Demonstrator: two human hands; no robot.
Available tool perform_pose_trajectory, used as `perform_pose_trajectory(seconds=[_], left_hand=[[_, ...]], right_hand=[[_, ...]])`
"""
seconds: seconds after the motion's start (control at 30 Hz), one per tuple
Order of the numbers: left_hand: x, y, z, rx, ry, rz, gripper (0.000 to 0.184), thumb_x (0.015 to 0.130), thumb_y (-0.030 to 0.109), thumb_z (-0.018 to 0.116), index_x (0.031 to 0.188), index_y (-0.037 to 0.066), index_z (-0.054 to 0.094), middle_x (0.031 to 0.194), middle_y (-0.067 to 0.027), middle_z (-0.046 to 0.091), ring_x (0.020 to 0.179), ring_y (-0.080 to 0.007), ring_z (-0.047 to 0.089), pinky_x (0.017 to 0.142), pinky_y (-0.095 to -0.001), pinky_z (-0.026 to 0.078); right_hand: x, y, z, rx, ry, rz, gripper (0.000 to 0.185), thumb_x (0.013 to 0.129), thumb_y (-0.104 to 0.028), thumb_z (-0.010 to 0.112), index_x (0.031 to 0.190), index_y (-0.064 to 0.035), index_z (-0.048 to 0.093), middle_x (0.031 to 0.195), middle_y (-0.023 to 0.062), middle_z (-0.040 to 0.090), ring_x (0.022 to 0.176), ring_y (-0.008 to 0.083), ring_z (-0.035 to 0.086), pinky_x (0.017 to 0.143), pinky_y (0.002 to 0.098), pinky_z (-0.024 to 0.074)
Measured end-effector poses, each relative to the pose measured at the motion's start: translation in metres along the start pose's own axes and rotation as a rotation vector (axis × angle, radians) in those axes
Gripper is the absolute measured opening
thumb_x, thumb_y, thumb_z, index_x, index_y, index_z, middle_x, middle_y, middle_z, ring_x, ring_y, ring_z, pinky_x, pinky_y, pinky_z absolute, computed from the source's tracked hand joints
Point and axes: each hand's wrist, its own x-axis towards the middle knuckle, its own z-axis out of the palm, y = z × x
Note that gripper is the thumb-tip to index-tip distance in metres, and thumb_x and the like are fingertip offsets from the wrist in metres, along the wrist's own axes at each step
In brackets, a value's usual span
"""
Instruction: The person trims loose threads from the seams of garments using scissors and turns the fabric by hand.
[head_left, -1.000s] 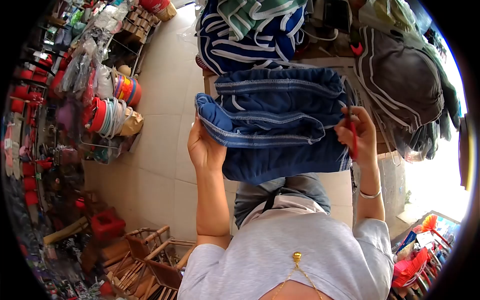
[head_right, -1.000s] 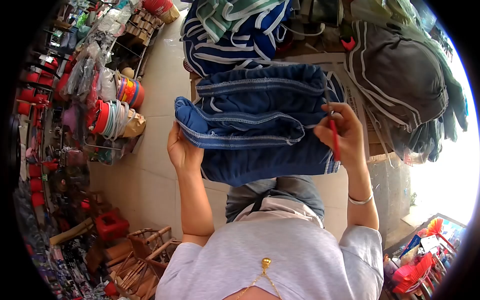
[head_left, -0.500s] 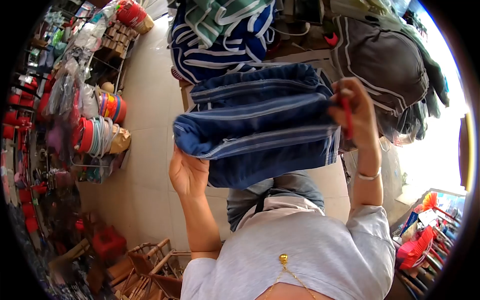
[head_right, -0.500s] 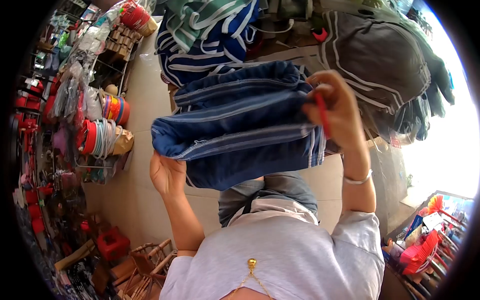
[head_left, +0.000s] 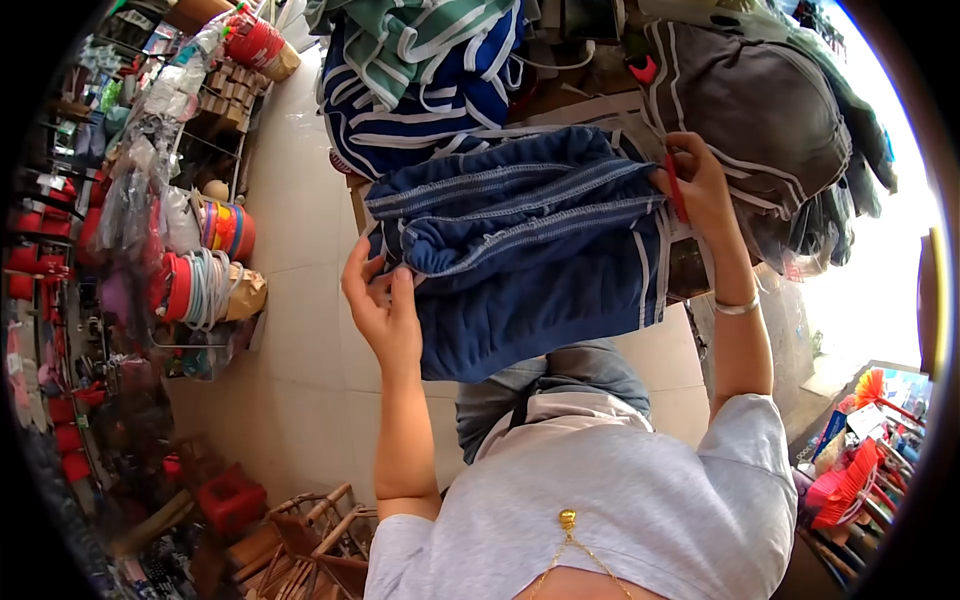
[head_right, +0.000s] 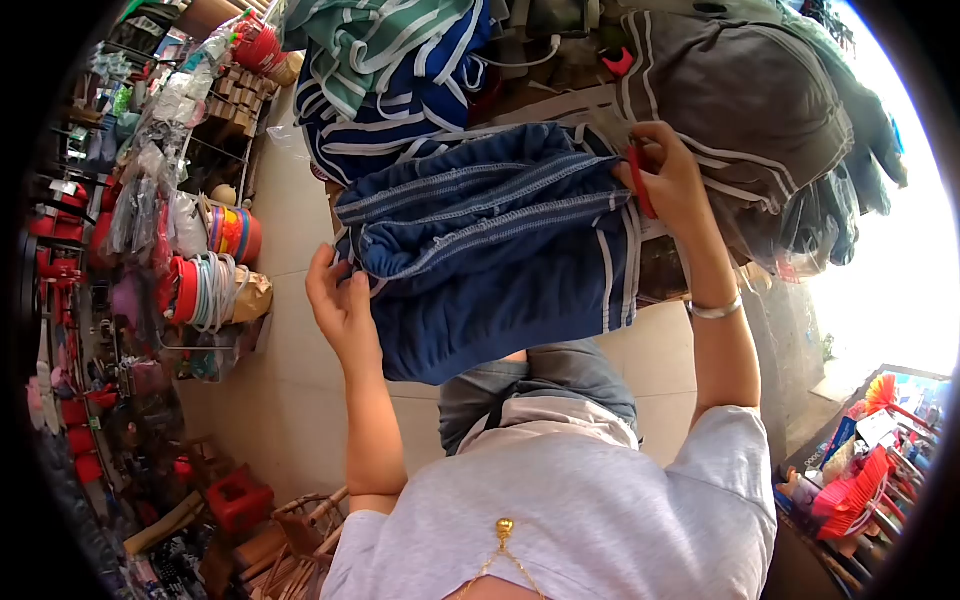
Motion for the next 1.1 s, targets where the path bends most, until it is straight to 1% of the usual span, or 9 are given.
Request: perform_pose_trajectory(seconds=[0.03, 0.1, 0.17, 0.3, 0.5, 0.63, 0.83, 1.0, 1.1], left_hand=[[0.000, 0.003, -0.001, 0.334, 0.028, 0.325, 0.038, 0.089, 0.003, 0.057, 0.126, 0.003, 0.049, 0.122, -0.0107, 0.051, 0.095, -0.0155, 0.054, 0.076, -0.0271, 0.048], [-0.004, 0.023, 0.012, 0.278, -0.107, 0.397, 0.029, 0.077, 0.005, 0.070, 0.105, 0.003, 0.063, 0.097, -0.0076, 0.061, 0.088, -0.0210, 0.055, 0.076, -0.0311, 0.045], [0.000, 0.032, 0.028, 0.420, -0.311, 0.625, 0.032, 0.073, 0.007, 0.075, 0.103, 0.005, 0.065, 0.091, -0.0061, 0.062, 0.084, -0.0237, 0.056, 0.075, -0.0328, 0.046], [0.007, 0.020, 0.055, 0.552, -0.319, 0.550, 0.030, 0.070, 0.009, 0.077, 0.099, 0.006, 0.068, 0.086, -0.0052, 0.061, 0.077, -0.0251, 0.056, 0.072, -0.0354, 0.047], [0.009, 0.012, 0.050, 0.470, -0.330, 0.396, 0.013, 0.075, 0.004, 0.072, 0.088, 0.004, 0.069, 0.079, -0.0076, 0.065, 0.076, -0.0244, 0.060, 0.070, -0.0324, 0.047], [0.009, 0.003, 0.047, 0.269, -0.235, 0.268, 0.009, 0.085, 0.010, 0.068, 0.088, 0.001, 0.067, 0.076, -0.0043, 0.066, 0.073, -0.0122, 0.060, 0.065, -0.0240, 0.045], [0.012, -0.003, 0.035, 0.035, -0.324, 0.020, 0.013, 0.092, 0.012, 0.061, 0.087, 0.001, 0.062, 0.071, 0.0010, 0.059, 0.062, -0.0057, 0.049, 0.057, -0.0196, 0.039], [0.011, -0.004, 0.035, -0.014, -0.331, 0.075, 0.012, 0.093, 0.012, 0.059, 0.088, 0.001, 0.060, 0.073, 0.0018, 0.057, 0.064, -0.0051, 0.046, 0.058, -0.0185, 0.037], [0.007, -0.005, 0.036, -0.033, -0.324, 0.088, 0.012, 0.093, 0.012, 0.058, 0.089, 0.001, 0.060, 0.075, 0.0008, 0.058, 0.066, -0.0059, 0.048, 0.060, -0.0191, 0.039]], right_hand=[[-0.004, -0.001, -0.006, 0.005, 0.000, 0.000, 0.043, 0.077, -0.005, 0.072, 0.114, -0.0012, 0.052, 0.080, 0.0040, 0.059, 0.068, 0.0076, 0.051, 0.057, 0.0200, 0.0398], [-0.010, -0.012, -0.022, 0.146, -0.099, 0.046, 0.042, 0.081, -0.006, 0.071, 0.118, -0.0021, 0.050, 0.082, 0.0039, 0.059, 0.072, 0.0082, 0.053, 0.063, 0.0189, 0.0430], [-0.011, -0.029, -0.041, 0.141, -0.139, -0.038, 0.038, 0.085, -0.003, 0.067, 0.118, -0.0019, 0.049, 0.082, 0.0029, 0.059, 0.074, 0.0079, 0.055, 0.068, 0.0192, 0.0463], [-0.030, -0.063, -0.032, 0.222, -0.224, -0.138, 0.037, 0.087, -0.003, 0.064, 0.120, -0.0022, 0.047, 0.081, 0.0038, 0.059, 0.073, 0.0080, 0.056, 0.066, 0.0202, 0.0483], [-0.092, -0.048, 0.026, 0.834, -0.673, 0.192, 0.057, 0.079, -0.028, 0.076, 0.118, 0.0002, 0.047, 0.080, 0.0098, 0.064, 0.063, 0.0092, 0.060, 0.056, 0.0184, 0.0482], [-0.115, -0.047, 0.059, 1.084, -0.776, 0.308, 0.056, 0.081, -0.030, 0.075, 0.118, 0.0007, 0.046, 0.078, 0.0061, 0.060, 0.068, 0.0107, 0.060, 0.062, 0.0218, 0.0481], [-0.126, -0.048, 0.094, 1.033, -0.855, 0.295, 0.062, 0.086, -0.049, 0.061, 0.119, 0.0000, 0.044, 0.076, 0.0046, 0.054, 0.068, 0.0135, 0.059, 0.064, 0.0261, 0.0490], [-0.128, -0.052, 0.116, 0.959, -0.881, 0.416, 0.070, 0.090, -0.061, 0.044, 0.119, 0.0033, 0.044, 0.074, 0.0057, 0.053, 0.063, 0.0151, 0.056, 0.057, 0.0246, 0.0449], [-0.126, -0.057, 0.118, 0.935, -0.851, 0.431, 0.068, 0.091, -0.059, 0.046, 0.118, 0.0038, 0.046, 0.072, 0.0056, 0.053, 0.062, 0.0143, 0.055, 0.055, 0.0240, 0.0448]])
